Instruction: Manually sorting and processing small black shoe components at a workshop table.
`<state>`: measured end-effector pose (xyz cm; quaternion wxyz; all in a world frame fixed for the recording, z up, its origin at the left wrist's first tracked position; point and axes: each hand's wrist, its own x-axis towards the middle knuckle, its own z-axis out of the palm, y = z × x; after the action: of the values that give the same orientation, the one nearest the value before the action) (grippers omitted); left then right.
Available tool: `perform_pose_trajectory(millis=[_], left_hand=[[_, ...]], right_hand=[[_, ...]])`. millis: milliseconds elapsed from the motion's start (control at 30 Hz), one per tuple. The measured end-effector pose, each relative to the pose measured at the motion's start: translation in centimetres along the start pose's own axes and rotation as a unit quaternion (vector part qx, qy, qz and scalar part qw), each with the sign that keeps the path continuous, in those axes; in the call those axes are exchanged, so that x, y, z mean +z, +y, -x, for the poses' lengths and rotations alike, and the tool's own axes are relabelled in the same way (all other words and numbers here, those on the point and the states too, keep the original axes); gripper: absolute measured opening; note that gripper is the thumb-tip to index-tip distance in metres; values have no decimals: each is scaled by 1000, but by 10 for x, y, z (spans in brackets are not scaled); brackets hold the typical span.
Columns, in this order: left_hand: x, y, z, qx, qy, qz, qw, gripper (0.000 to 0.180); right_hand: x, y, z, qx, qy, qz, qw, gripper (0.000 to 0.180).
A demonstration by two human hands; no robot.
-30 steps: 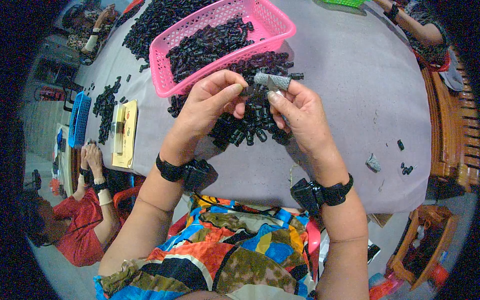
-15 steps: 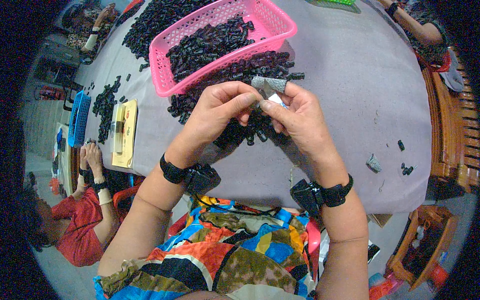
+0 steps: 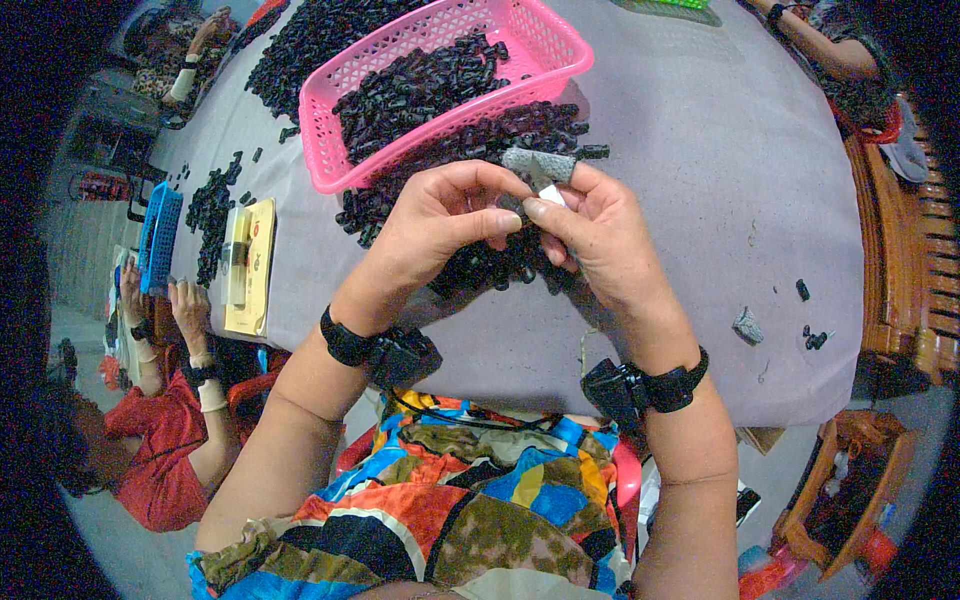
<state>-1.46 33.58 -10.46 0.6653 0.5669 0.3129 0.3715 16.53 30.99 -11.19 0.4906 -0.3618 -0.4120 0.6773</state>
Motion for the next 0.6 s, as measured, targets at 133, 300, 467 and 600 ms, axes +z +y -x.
perform_pose_trajectory(millis=[133, 300, 467, 600], left_hand=[[2, 1, 1, 3, 15, -8, 1000, 15], [0, 5, 0, -4, 40, 54, 998, 20], [-4, 1, -1, 12, 58, 81, 995, 19], [-5, 2, 0, -3, 58, 85, 995, 20]], right_hand=[[3, -1, 0, -8, 0, -6, 1000, 29], [-6, 0, -2, -7, 10, 13, 1000, 25], [-5, 2, -2, -7, 22, 25, 999, 23], [-5, 2, -2, -6, 26, 27, 999, 23]])
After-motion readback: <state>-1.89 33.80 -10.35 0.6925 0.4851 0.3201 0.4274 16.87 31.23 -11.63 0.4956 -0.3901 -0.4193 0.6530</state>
